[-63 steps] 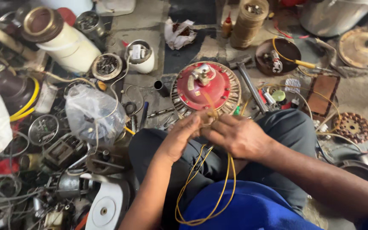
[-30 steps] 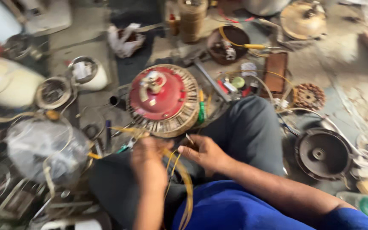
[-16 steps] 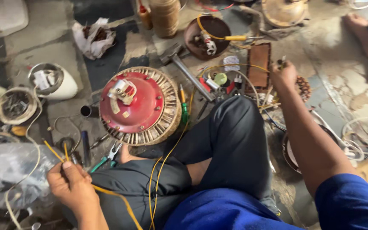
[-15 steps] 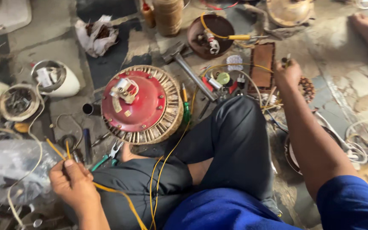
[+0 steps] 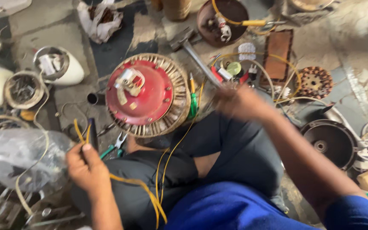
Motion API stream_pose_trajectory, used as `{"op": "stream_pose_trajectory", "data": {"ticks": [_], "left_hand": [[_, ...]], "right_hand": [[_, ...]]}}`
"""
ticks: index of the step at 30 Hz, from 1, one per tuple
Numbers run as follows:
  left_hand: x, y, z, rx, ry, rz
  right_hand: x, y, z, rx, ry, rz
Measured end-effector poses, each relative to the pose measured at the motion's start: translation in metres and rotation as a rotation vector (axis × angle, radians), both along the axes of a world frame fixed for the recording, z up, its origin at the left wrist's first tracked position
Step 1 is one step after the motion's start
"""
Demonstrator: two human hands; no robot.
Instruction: The person sits on the floor and repairs a red electric motor stator. They use a screwdriver to tighten screws on a small metal component attached to the stator's center and manipulate yellow wires connected to the assembly.
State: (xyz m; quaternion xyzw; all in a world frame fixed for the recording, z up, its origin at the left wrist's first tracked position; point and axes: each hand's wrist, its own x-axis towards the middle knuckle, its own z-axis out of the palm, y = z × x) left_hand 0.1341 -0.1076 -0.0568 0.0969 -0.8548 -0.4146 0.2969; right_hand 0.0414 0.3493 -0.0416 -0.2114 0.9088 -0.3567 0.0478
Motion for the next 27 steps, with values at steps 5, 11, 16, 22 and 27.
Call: {"op": "stream_pose_trajectory", "data": {"ticks": [5,11,16,22,27], "left_hand": [[0.008,-0.005,-0.005,0.035,0.015,-0.011],[0.016,-0.003,-0.011,0.002,0.023,-0.011],[0.014,0.000,-0.014,0.003,0.016,0.046],[0.013,0.001,-0.014,-0.015,0.049,0.038],[0.009,0.005,-0.013,-0.018,-0.028,0.099]], "right_hand": [[0.085,-0.112,0.001,0.350,-0.435,0.512],[0.035,-0.024,-0.015,-0.116,0.272,-0.011],[-0.062,0.128,-0.036,-0.183,0.585,-0.899],[-0.092,0.185,-0.061,0.035,-0.153,-1.208],[-0.119,0.194,-0.066,-0.344,-0.485,-1.159]]}}
